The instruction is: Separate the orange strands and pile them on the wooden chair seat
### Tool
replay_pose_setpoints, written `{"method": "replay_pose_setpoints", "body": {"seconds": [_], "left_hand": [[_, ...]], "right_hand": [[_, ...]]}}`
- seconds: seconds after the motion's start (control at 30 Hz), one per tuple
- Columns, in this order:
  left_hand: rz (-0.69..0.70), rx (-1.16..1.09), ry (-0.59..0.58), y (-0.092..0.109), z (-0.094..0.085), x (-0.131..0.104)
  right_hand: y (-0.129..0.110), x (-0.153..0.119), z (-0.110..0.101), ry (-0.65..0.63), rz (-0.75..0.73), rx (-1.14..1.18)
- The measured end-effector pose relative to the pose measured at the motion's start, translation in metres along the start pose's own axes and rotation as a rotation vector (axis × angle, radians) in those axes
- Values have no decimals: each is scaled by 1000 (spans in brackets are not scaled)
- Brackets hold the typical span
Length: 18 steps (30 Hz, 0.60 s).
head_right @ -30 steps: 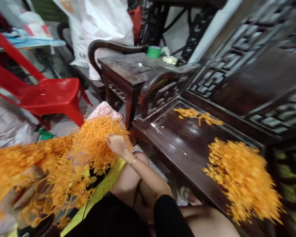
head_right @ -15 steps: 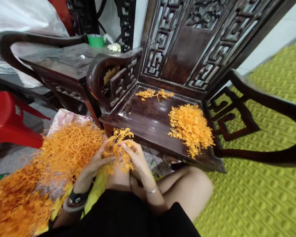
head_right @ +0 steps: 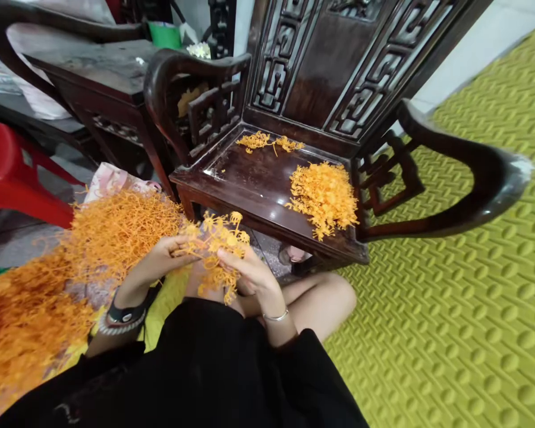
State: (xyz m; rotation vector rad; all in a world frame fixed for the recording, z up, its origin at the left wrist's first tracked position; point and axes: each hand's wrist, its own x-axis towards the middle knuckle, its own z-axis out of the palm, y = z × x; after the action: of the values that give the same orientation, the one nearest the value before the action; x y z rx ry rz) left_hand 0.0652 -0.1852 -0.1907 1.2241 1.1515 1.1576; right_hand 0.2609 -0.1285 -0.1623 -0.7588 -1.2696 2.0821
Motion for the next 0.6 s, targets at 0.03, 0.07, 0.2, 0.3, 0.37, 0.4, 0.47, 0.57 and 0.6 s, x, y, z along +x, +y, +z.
{"method": "replay_pose_setpoints", "body": {"seconds": [0.03,0.07,0.2,0.3,0.37,0.4,0.47,0.57,0.6], "left_hand": [[41,43,81,1,7,-7],[81,94,177,1,14,-15],[232,315,479,-2,47,-41],[395,456,704,-7,63,-46],[459,531,847,-9,68,-41],[465,553,832,-9,69,-37],[463,583,657,-8,71,-26],[528,637,491,-6,77,-8],[575,667,556,-6,78,-2]], "right_hand": [[1,-9,0,-19,-5,-43],[4,-19,-1,-17,-22,-85],[20,-54,-8,137,-157,-115],[30,-77,-14,223,-168,131],[32,-92,-20,250,-127,240],[33,-100,-23,276,-114,258],[36,-114,-31,346,-112,252],[45,-132,-44,433,-166,192],[48,-136,-49,457,-197,136]]}}
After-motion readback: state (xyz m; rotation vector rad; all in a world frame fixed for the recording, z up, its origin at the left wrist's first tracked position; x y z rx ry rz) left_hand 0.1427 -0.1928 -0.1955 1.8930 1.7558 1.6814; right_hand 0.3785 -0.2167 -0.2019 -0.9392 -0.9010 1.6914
